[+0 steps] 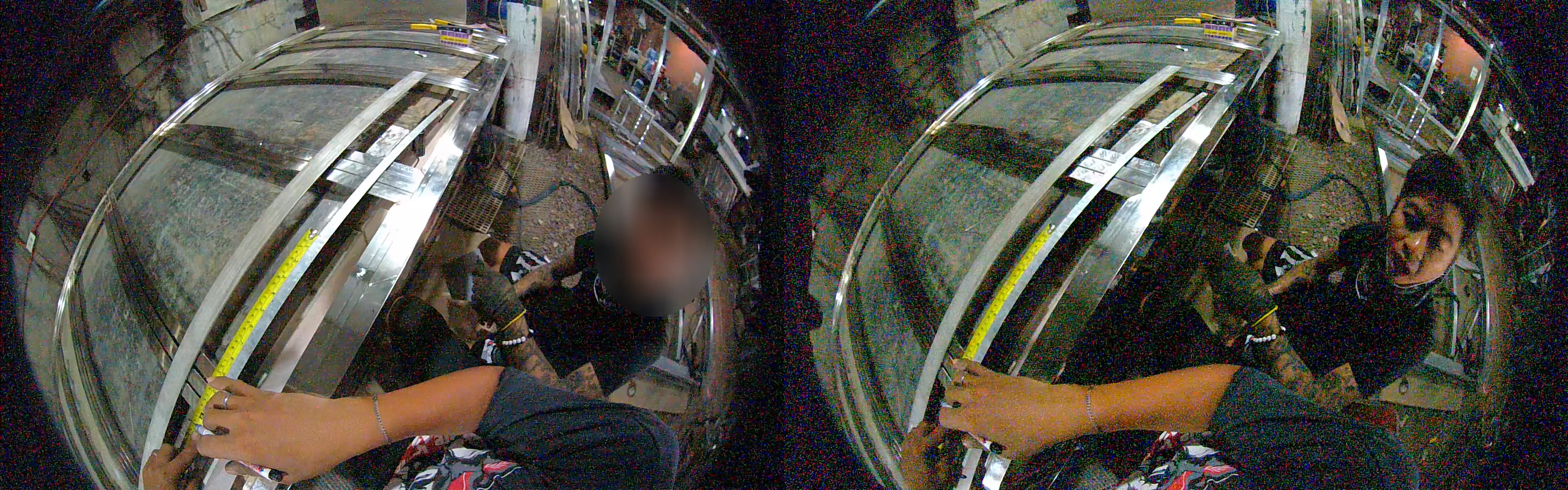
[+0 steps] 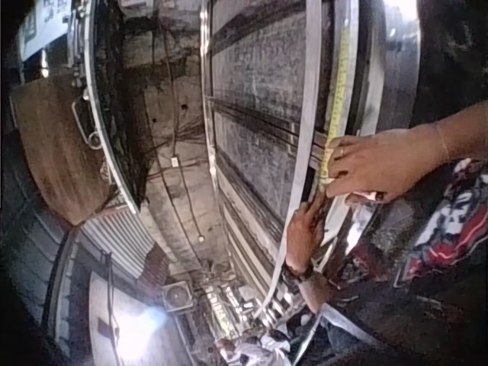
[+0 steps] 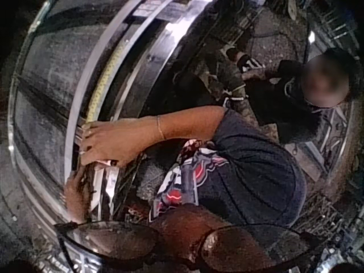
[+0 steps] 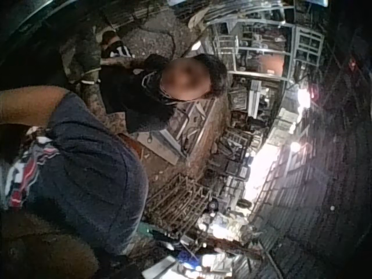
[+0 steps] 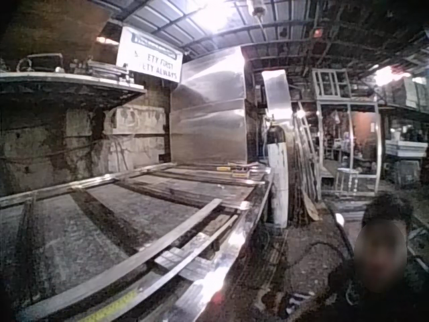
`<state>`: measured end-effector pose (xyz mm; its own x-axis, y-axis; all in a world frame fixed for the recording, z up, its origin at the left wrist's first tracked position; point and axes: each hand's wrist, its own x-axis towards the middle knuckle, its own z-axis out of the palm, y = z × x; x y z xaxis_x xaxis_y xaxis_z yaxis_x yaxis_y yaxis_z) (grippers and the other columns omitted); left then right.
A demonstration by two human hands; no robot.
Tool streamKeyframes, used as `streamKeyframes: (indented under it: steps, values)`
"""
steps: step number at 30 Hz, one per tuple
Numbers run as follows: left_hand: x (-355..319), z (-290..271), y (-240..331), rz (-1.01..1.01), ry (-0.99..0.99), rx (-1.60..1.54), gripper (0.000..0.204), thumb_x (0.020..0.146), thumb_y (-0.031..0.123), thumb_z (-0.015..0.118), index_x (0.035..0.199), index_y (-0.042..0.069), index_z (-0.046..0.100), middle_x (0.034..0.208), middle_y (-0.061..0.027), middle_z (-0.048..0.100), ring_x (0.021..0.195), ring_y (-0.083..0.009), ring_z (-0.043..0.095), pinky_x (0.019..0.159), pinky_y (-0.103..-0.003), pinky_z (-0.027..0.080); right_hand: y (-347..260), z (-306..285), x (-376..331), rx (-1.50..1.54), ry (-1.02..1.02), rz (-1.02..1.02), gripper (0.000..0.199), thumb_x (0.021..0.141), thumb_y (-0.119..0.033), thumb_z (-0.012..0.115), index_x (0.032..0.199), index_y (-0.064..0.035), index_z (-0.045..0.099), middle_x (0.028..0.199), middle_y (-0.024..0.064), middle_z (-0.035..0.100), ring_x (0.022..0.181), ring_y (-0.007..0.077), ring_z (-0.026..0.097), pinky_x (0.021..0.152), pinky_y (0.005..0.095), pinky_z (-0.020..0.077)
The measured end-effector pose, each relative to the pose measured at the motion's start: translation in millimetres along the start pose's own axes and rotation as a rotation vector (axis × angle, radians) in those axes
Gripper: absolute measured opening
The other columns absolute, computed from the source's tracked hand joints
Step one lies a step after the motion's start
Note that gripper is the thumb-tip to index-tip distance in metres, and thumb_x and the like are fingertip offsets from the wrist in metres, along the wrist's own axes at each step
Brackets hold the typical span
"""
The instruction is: The person measures a curved metal frame with a tape measure and marks measurement points with a marker. The person repeatedly repositions the tape measure along the frame and makes marks at specific intervals.
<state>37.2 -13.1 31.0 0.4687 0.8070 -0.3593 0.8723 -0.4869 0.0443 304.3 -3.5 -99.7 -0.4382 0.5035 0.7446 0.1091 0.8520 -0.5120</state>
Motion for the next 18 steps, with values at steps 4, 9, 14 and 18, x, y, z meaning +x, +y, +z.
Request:
streamKeyframes:
  steps: [4, 9, 14, 18]
  values:
    - [1, 4, 2, -0.04, 0.021, -0.06, 0.053, 0.098, 0.001, 0.064, 0.15, 0.007, 0.064, 0.129, -0.0299, 0.066, 0.115, -0.0485, 0.064, 0.1, -0.054, 0.054, -6, -11, 0, -0.003, 0.0, 0.004, 0.032, 0.089, -0.019, 0.077, 0.114, -0.0063, 0.062, 0.113, 0.0194, 0.064, 0.128, 0.0463, 0.057, 0.127, 0.0638, 0.0261]
    - [0, 6, -2, -0.023, 0.021, 0.028, 0.052, 0.099, 0.001, 0.066, 0.151, 0.008, 0.063, 0.135, -0.0302, 0.064, 0.121, -0.0491, 0.063, 0.103, -0.055, 0.054, -6, -14, -1, -0.001, -0.04, 0.024, 0.029, 0.091, -0.019, 0.076, 0.113, -0.0053, 0.062, 0.117, 0.0195, 0.064, 0.13, 0.0469, 0.055, 0.128, 0.063, 0.0259]
    - [-1, 6, -3, -0.009, 0.022, 0.003, 0.052, 0.1, 0.002, 0.066, 0.152, 0.007, 0.063, 0.137, -0.0293, 0.065, 0.122, -0.0482, 0.063, 0.104, -0.055, 0.055, -6, -20, -2, -0.065, -0.041, -0.033, 0.036, 0.096, -0.02, 0.074, 0.122, -0.0041, 0.055, 0.117, 0.0199, 0.061, 0.123, 0.0397, 0.059, 0.126, 0.0604, 0.032]
    - [12, -8, 18, -0.089, -0.071, -0.017, 0.049, 0.101, 0.003, 0.065, 0.15, 0.005, 0.063, 0.137, -0.0268, 0.066, 0.121, -0.0471, 0.063, 0.103, -0.053, 0.055, -8, -25, -1, -0.017, -0.122, 0.035, 0.041, 0.089, -0.018, 0.077, 0.122, -0.0043, 0.058, 0.118, 0.0215, 0.062, 0.128, 0.044, 0.056, 0.128, 0.0618, 0.0279]
